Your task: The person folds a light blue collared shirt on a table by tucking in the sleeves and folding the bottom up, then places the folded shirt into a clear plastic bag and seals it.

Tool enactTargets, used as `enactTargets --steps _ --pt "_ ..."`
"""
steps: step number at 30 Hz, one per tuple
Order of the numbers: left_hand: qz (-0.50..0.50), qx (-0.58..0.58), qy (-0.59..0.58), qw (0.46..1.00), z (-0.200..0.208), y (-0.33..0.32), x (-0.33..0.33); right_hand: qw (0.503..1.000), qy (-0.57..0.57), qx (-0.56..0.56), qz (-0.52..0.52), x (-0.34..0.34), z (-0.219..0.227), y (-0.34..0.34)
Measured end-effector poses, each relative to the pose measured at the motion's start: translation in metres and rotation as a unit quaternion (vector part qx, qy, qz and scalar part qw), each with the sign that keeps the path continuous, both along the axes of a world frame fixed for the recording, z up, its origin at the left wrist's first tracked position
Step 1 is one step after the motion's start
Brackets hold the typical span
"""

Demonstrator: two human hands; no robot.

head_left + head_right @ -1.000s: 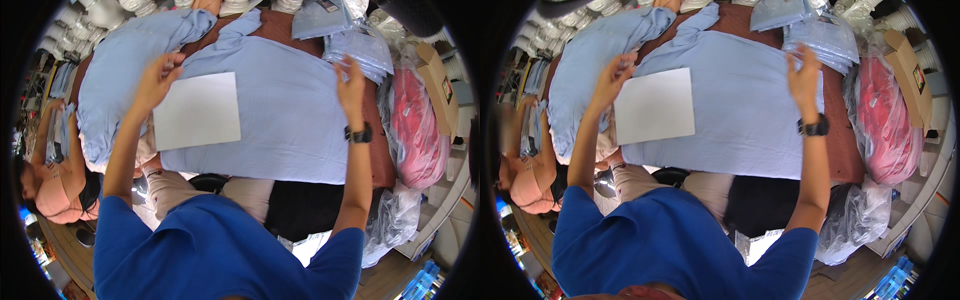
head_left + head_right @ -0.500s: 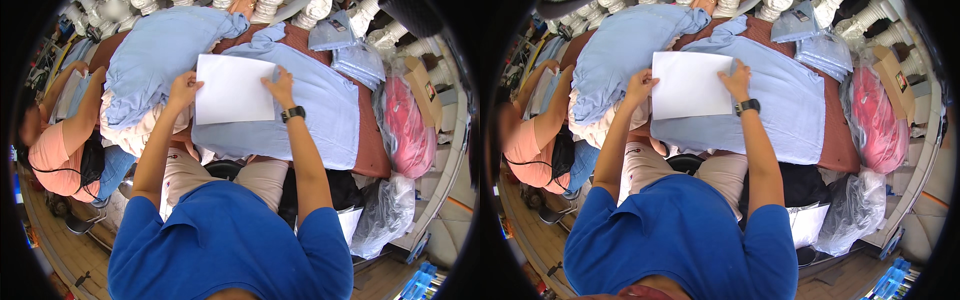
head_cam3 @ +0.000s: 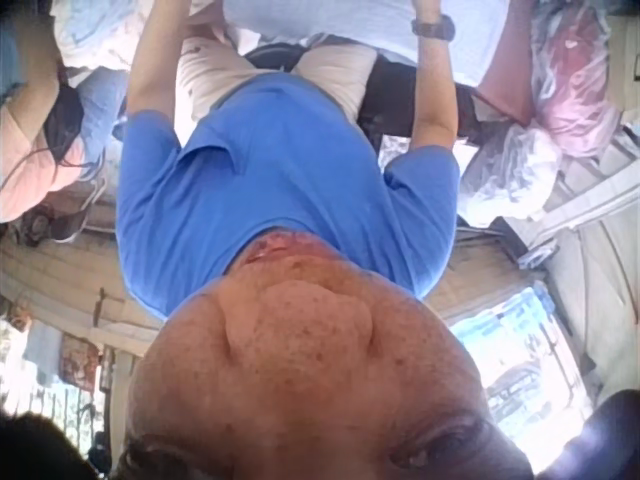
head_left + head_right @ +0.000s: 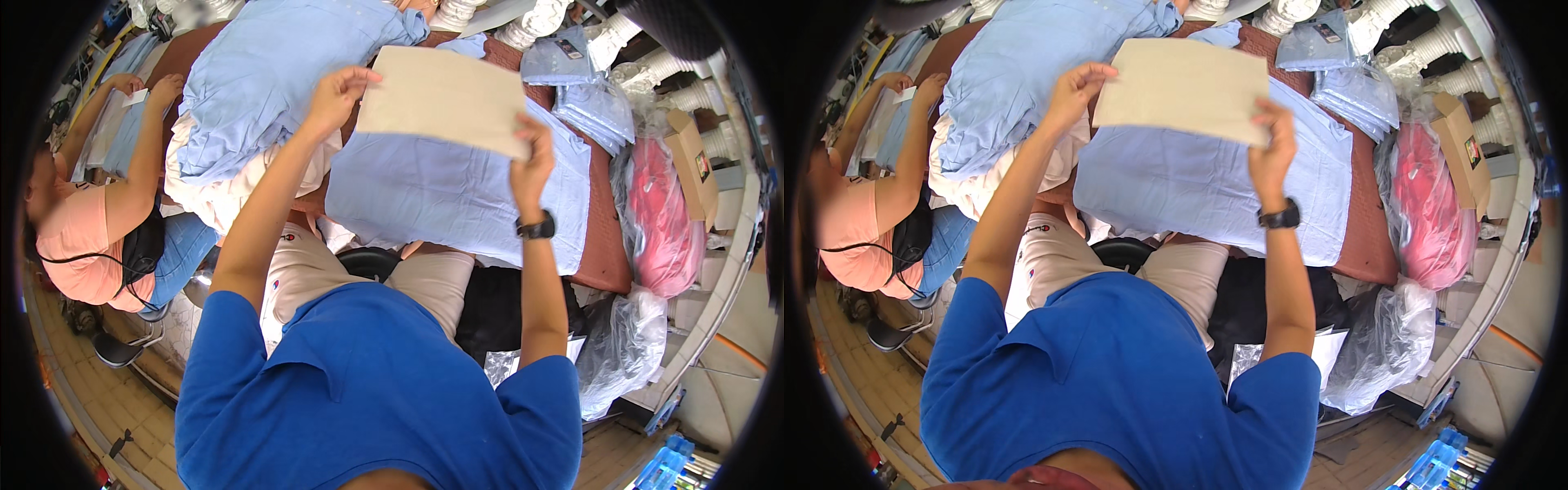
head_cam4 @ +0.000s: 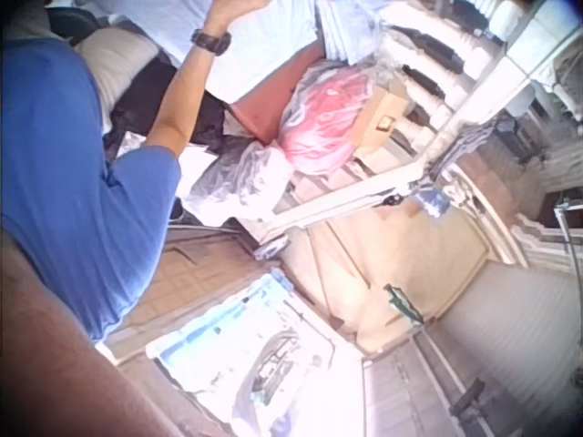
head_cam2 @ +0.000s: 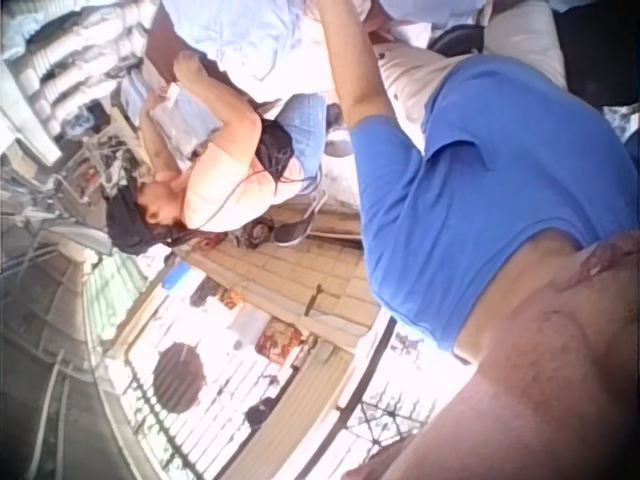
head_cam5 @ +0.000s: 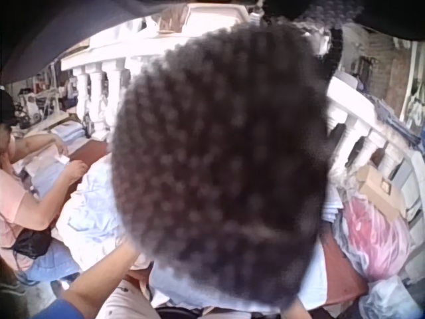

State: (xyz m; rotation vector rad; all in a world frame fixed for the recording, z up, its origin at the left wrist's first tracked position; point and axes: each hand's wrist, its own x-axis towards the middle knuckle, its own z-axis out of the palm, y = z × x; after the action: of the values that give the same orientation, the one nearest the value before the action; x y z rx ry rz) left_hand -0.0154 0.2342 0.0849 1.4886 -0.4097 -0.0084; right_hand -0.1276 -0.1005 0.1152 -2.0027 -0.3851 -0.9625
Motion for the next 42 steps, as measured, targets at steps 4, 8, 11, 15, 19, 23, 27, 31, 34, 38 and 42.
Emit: enactTargets --steps 4,8,11,15,19,23,27,31,34,38,42 --pt "0.066 0.117 0.04 0.99 -0.065 0.002 -0.008 0.987 0.109 -0.117 0.025 -0.038 -0.071 0.018" --pt "0.119 0.307 -0.098 0.939 -0.09 0.004 -0.027 0.978 0.175 -0.097 0.064 -0.051 -0.094 0.025" --pt "0.125 0.277 -0.051 0.951 -0.082 -0.003 -0.033 0.979 0.172 -0.089 0.06 -0.05 -0.096 0.023" --pt "0.13 0.213 -0.042 0.968 -0.063 -0.009 -0.027 0.984 0.142 -0.099 0.034 -0.046 -0.094 0.021" --pt "0.095 0.396 -0.003 0.913 -0.091 0.011 -0.006 0.975 0.194 -0.092 0.063 -0.044 -0.098 0.026" --pt "0.092 0.39 -0.04 0.915 -0.096 0.013 -0.005 0.97 0.211 -0.103 0.069 -0.044 -0.102 0.024" --pt "0.074 0.334 -0.017 0.939 -0.085 0.015 0.001 0.967 0.223 -0.11 0.057 -0.044 -0.103 0.026" --pt "0.078 0.329 0.037 0.94 -0.074 0.011 -0.003 0.967 0.213 -0.134 0.047 -0.043 -0.111 0.023" --pt "0.057 0.326 0.007 0.944 -0.082 0.019 0.004 0.963 0.217 -0.151 0.053 -0.042 -0.111 0.023" --pt "0.017 0.329 0.065 0.942 -0.075 0.024 0.007 0.956 0.24 -0.158 0.062 -0.043 -0.104 0.023" --pt "0.015 0.334 0.08 0.939 -0.069 0.022 0.004 0.951 0.253 -0.167 0.054 -0.042 -0.102 0.023"
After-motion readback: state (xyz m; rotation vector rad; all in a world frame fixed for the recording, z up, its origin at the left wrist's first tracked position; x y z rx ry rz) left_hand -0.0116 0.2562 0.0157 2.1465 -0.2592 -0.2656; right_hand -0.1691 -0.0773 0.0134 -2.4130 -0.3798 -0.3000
